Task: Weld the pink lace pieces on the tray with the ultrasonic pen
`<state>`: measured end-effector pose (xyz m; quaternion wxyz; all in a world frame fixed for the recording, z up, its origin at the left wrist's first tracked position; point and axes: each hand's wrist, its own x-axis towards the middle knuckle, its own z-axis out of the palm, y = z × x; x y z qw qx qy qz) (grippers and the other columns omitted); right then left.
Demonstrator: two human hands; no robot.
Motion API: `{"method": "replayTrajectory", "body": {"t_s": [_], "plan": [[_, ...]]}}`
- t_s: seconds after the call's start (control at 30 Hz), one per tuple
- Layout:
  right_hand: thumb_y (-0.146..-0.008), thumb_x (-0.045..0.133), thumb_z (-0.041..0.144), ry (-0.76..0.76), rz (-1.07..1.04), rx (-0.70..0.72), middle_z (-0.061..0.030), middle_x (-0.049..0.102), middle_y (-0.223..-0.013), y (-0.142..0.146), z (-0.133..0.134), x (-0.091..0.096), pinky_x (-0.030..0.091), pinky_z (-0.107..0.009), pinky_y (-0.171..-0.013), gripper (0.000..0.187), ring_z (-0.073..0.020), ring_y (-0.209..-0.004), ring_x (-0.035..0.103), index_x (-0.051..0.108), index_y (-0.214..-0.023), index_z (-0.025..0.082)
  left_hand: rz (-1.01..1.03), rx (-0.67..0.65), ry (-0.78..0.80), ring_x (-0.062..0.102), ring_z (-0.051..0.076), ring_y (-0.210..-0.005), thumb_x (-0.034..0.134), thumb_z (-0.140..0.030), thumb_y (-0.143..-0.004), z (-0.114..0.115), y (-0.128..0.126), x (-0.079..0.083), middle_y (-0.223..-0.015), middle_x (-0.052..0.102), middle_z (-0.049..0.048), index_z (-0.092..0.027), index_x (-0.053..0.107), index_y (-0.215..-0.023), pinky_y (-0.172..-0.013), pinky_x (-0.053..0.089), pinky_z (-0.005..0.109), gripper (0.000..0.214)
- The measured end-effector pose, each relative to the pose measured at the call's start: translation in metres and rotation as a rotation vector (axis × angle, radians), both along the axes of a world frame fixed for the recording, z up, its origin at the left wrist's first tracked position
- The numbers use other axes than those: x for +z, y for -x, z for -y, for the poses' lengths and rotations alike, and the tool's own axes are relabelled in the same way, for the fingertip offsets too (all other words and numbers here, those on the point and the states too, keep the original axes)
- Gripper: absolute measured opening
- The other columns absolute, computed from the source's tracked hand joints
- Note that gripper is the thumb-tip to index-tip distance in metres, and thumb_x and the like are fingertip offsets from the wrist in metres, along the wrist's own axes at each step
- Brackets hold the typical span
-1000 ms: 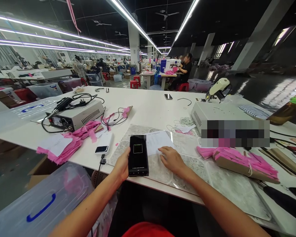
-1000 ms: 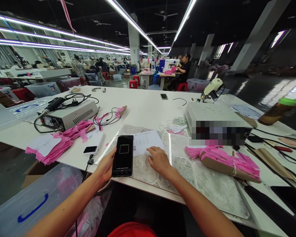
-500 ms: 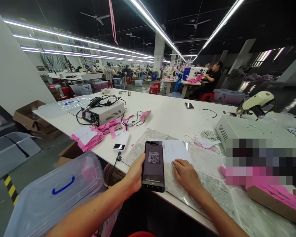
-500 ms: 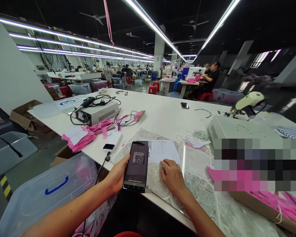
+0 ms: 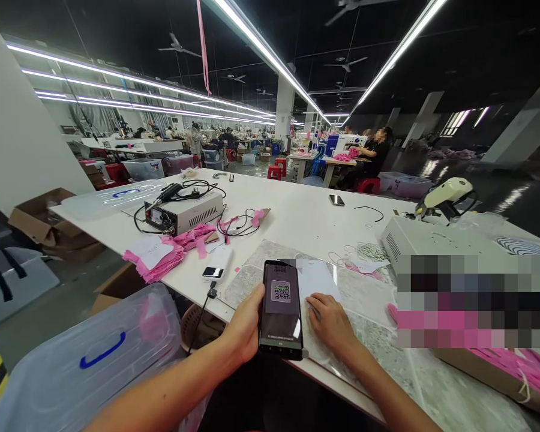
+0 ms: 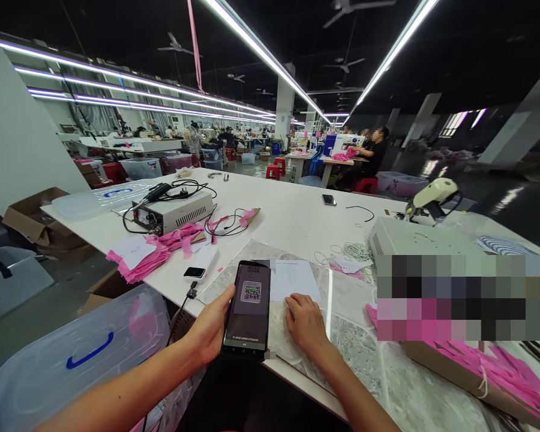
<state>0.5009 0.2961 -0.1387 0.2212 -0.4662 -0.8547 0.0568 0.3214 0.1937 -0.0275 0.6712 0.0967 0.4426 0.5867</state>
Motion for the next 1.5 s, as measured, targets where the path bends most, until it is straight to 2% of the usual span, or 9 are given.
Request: {"method": "replayTrajectory", "body": {"t_s": [0.2,0.3,0.47,0.57,0.73,0.97,1.17,1.37,1.5], "plan": [[-0.086,0.044,0.018,0.017,-0.058,0.029,-0.0102,0.067,-0.115,0.0,-0.001,-0.002,0.048,-0.042,-0.092,0.034,-0.0262,-0.108,0.059,0.069,-0.109,0.02,-0.019,0.04,0.01,0.068,0.019,-0.071,0.045,-0.039,-0.096,0.006,-0.007,0.007,-0.091,0.072,0.0112,-0.013,0.065,-0.108,-0.067,0.054,0.031,0.035],[-0.083,0.046,0.02,0.054,-0.241,0.038,-0.0112,0.068,-0.113,-0.001,0.0,0.005,0.046,-0.046,-0.096,0.033,-0.0276,-0.11,0.058,0.07,-0.106,0.021,-0.042,0.034,-0.056,0.066,0.016,-0.069,0.053,-0.04,-0.092,0.008,-0.006,0.003,-0.089,0.072,0.0084,-0.014,0.066,-0.105,-0.067,0.053,0.027,0.031],[-0.074,0.058,0.039,0.518,-0.767,0.015,-0.0092,0.072,-0.098,0.001,0.006,0.03,0.051,-0.048,-0.087,0.03,-0.0272,-0.092,0.065,0.072,-0.094,0.023,-0.095,0.038,-0.164,0.067,0.018,-0.079,0.064,-0.047,-0.084,0.007,-0.002,-0.009,-0.097,0.071,0.0072,-0.017,0.066,-0.107,-0.074,0.052,0.028,0.038],[-0.073,0.056,0.046,0.733,-0.88,0.022,-0.0076,0.071,-0.083,0.005,0.015,0.045,0.053,-0.04,-0.069,0.036,-0.0208,-0.069,0.065,0.072,-0.092,0.02,-0.105,0.049,-0.165,0.064,0.016,-0.076,0.066,-0.047,-0.082,0.003,0.0,-0.016,-0.095,0.071,0.0054,-0.017,0.067,-0.105,-0.069,0.05,0.026,0.038],[-0.066,0.065,0.04,1.004,-1.086,0.054,-0.005,0.067,-0.08,0.012,0.034,0.058,0.048,-0.032,-0.062,0.033,-0.0152,-0.065,0.06,0.07,-0.09,0.017,-0.163,0.06,-0.22,0.061,0.014,-0.072,0.069,-0.049,-0.078,-0.003,0.003,-0.026,-0.089,0.069,0.003,-0.017,0.066,-0.102,-0.07,0.048,0.025,0.04],[-0.068,0.065,0.029,1.039,-0.919,0.25,-0.0041,0.064,-0.098,0.024,0.055,0.063,0.049,-0.03,-0.064,0.041,-0.0168,-0.081,0.061,0.06,-0.107,0.021,-0.14,0.053,-0.233,0.064,0.021,-0.086,0.071,-0.053,-0.074,-0.011,0.008,-0.036,-0.096,0.069,0.006,-0.017,0.065,-0.099,-0.085,0.049,0.034,0.045],[-0.066,0.067,0.028,0.978,-0.863,0.2,-0.0047,0.063,-0.104,0.034,0.055,0.059,0.05,-0.032,-0.066,0.04,-0.0157,-0.075,0.061,0.054,-0.104,0.021,-0.165,0.047,-0.266,0.064,0.024,-0.095,0.071,-0.054,-0.074,-0.014,0.01,-0.045,-0.106,0.069,0.0086,-0.017,0.066,-0.106,-0.089,0.048,0.038,0.049],[-0.069,0.06,0.037,0.886,-0.869,0.076,0.0005,0.062,-0.069,0.042,0.048,0.057,0.045,-0.029,-0.055,0.021,-0.0151,-0.061,0.056,0.056,-0.079,0.02,-0.206,0.036,-0.311,0.063,0.024,-0.095,0.071,-0.056,-0.073,-0.015,0.01,-0.048,-0.104,0.07,0.0081,-0.017,0.067,-0.106,-0.088,0.047,0.036,0.051],[-0.072,0.057,0.044,0.856,-0.884,0.026,0.0034,0.052,-0.052,0.045,0.043,0.055,0.04,-0.028,-0.048,0.026,-0.0133,-0.048,0.049,0.05,-0.062,0.021,-0.2,0.024,-0.299,0.062,0.021,-0.086,0.072,-0.059,-0.07,-0.016,0.01,-0.049,-0.097,0.07,0.0074,-0.016,0.066,-0.103,-0.082,0.047,0.034,0.055]]}}
